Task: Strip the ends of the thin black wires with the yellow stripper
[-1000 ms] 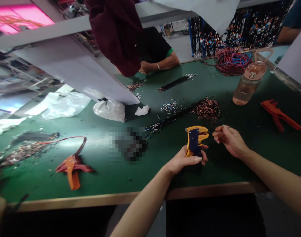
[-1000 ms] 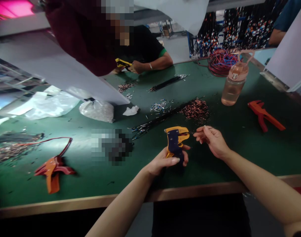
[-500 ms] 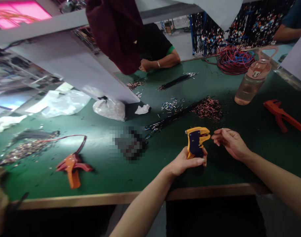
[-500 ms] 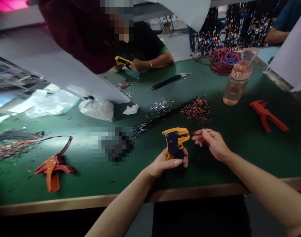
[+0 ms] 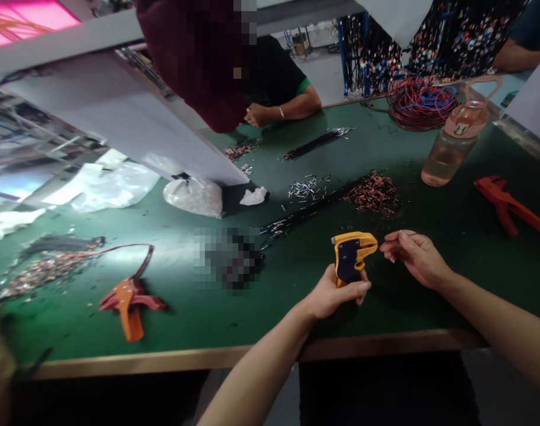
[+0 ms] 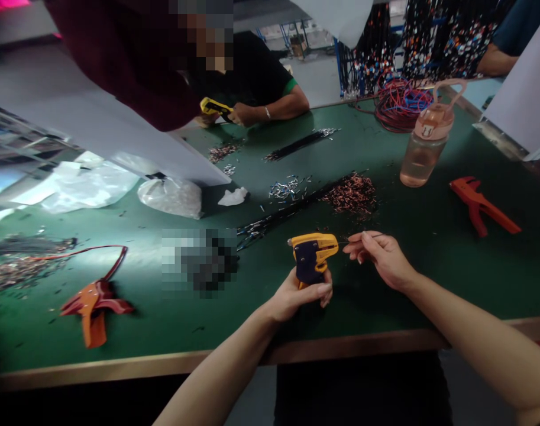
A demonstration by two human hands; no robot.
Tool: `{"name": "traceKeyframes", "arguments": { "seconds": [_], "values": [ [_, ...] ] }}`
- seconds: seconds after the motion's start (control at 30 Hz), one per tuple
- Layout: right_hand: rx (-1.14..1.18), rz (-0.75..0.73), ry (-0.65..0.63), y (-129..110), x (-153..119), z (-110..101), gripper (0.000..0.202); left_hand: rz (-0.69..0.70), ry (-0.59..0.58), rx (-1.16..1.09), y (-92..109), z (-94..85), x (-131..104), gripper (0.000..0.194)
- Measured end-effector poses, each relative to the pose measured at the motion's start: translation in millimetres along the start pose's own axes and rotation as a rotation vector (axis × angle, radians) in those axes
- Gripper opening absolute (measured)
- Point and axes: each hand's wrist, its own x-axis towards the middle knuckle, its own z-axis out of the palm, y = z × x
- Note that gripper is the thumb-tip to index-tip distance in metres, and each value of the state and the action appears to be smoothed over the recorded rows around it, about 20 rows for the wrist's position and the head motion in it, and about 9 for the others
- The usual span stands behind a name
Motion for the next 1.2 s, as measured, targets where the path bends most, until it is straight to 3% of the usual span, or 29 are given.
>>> {"name": "traceKeyframes", "arguments": {
  "seconds": [0.13,0.3,0.47,0.6,0.7,0.83,0.97,1.1,1.2],
  "values": [
    [0.003,0.002,0.026,-1.0,-0.7,1.8,0.047,0.001,0.026,0.069,-1.1,3.9,-1.0,0.045],
    [-0.024,-0.025,0.047,0.8,-2.0,2.9,0.048,0.015,0.174,0.039,-5.2,7.7,1.8,0.052],
    [-0.051,-0.051,0.064,1.0,-1.1,1.4,0.048,0.101,0.138,-0.185,-4.2,3.6,6.6,0.043],
    [-0.054,-0.078,0.103,1.1,0.4,-0.3,0.049,0.190,0.202,-0.369,-1.1,-0.7,9.4,0.044],
    [-0.137,-0.124,0.121,1.1,-0.8,0.8,0.049,0.205,0.234,-0.376,-0.8,-2.5,10.1,0.041],
    [-0.350,-0.251,0.153,-4.0,-7.6,4.5,0.035,0.236,0.223,-0.291,-5.3,-3.5,9.7,0.043],
    [-0.550,-0.471,0.102,-11.4,-16.8,8.7,0.018,0.252,0.205,-0.205,-7.7,-3.3,7.6,0.047],
    [-0.648,-0.717,0.018,-13.7,-22.4,13.2,0.027,0.273,0.172,-0.104,-6.4,-1.2,4.8,0.047],
    [-0.666,-0.810,-0.039,-13.7,-23.7,17.5,0.034,0.314,0.137,-0.023,-7.5,1.2,3.4,0.043]
  ]
}}
